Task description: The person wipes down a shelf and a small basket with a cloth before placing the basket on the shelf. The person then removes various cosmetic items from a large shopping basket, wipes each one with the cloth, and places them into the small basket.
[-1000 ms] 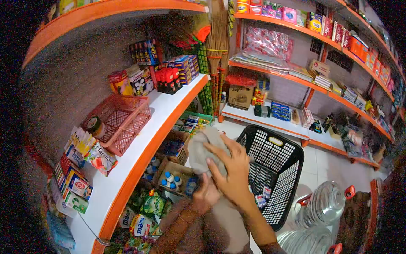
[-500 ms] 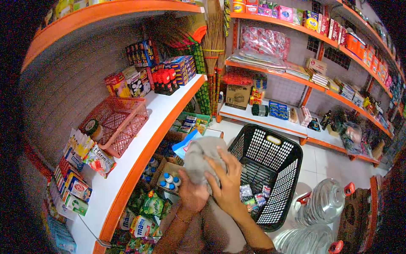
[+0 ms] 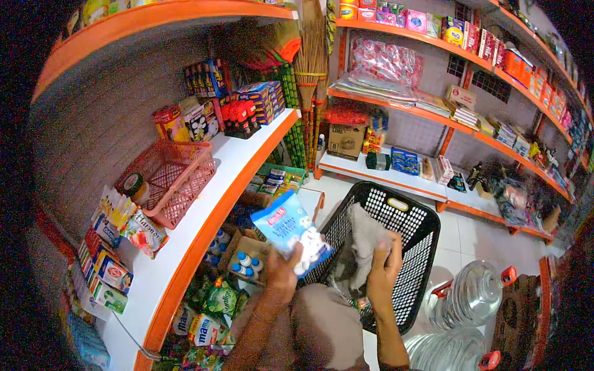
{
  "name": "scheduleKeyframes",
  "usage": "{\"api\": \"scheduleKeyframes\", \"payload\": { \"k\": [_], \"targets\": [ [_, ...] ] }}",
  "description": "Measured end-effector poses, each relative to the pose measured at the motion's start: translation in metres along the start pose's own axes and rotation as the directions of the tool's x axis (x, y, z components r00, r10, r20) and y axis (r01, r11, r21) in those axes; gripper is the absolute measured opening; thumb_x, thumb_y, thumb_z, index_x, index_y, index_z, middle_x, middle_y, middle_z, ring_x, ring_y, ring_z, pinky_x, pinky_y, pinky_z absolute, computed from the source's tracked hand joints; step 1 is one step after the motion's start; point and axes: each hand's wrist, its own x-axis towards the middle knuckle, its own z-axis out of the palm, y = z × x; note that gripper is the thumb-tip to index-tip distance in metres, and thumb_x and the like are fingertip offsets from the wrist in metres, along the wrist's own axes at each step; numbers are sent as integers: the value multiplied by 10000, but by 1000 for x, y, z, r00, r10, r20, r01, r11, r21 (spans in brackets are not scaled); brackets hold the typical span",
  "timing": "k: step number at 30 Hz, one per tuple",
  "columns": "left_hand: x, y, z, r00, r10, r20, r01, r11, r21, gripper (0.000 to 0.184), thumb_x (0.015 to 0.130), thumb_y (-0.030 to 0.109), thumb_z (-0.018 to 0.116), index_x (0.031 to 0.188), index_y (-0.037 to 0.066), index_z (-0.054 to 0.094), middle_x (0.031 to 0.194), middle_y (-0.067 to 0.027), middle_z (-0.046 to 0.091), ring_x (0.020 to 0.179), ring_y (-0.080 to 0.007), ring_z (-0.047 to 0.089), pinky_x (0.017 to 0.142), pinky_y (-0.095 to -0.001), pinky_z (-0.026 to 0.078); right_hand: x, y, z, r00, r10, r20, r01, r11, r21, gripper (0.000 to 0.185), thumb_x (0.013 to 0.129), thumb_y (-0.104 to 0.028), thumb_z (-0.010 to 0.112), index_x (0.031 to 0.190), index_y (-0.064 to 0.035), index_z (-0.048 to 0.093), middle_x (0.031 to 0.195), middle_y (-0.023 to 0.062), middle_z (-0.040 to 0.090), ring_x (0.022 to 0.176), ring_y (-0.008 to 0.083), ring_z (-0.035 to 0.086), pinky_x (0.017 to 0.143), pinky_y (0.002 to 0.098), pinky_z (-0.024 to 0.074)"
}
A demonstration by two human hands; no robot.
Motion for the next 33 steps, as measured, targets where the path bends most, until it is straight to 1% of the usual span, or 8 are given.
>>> {"api": "scheduleKeyframes", "payload": {
  "k": [2,5,7,10,17,24,27,33],
  "targets": [
    [1,-2,0,1000,7,4,-8,954,299,556,923,101,708,1391,22,418,1341,-100,552,1185,-170,571,1016,-326,465,3,-15,6,984,-169,61,174,982,-75,354,918,-250,691,1144,-9,564,997,101,579,970,215,555,901,332,449],
    [-3,-9,10,991,86,101,-94,992,78,622,884,60,726,1411,9,401,1357,-110,543,1224,-197,553,1053,-333,438,11,-32,22,888,-364,280,419,892,-169,511,681,-117,829,1172,-76,693,970,101,598,883,267,550,809,357,461],
    [-7,-12,1,959,193,206,-243,936,255,705,835,-56,692,1456,10,366,1376,-126,530,1271,-216,521,1093,-350,408,10,-36,29,767,-432,474,574,792,-208,436,665,-114,823,1094,-105,747,904,88,585,841,252,530,743,361,447],
    [-10,-13,-5,945,201,256,-280,905,322,731,824,-80,677,1476,22,361,1383,-129,527,1284,-216,511,1097,-352,403,6,-39,37,781,-430,452,575,779,-252,350,660,-94,806,1007,-120,771,835,78,568,816,244,522,700,356,433],
    [-12,14,12,986,-7,166,-45,952,303,695,840,-54,684,1464,11,387,1338,-106,560,1246,-203,544,1088,-346,410,32,-32,42,891,-399,218,450,841,-299,276,666,-56,766,943,-56,759,800,79,569,782,233,528,698,340,452],
    [-11,-13,-3,955,223,198,-269,931,247,699,840,-52,676,1468,10,376,1338,-90,554,1247,-198,533,1095,-336,401,10,-36,41,758,-488,433,615,756,-224,358,633,-98,794,991,-116,786,796,58,570,786,235,521,689,355,415],
    [-10,4,5,966,79,248,-155,941,302,673,861,-34,685,1460,15,382,1334,-76,551,1243,-189,530,1091,-342,406,19,-29,42,810,-476,342,569,778,-267,362,681,-116,813,1041,-117,772,826,71,560,785,241,515,668,351,437],
    [-9,-3,6,985,1,172,-3,1000,9,530,920,38,695,1395,44,460,1288,-48,578,1177,-144,554,1037,-329,437,20,-17,51,905,-400,143,424,872,-243,313,757,-51,790,1068,-62,748,819,90,560,782,228,518,675,339,441]
  ]
}}
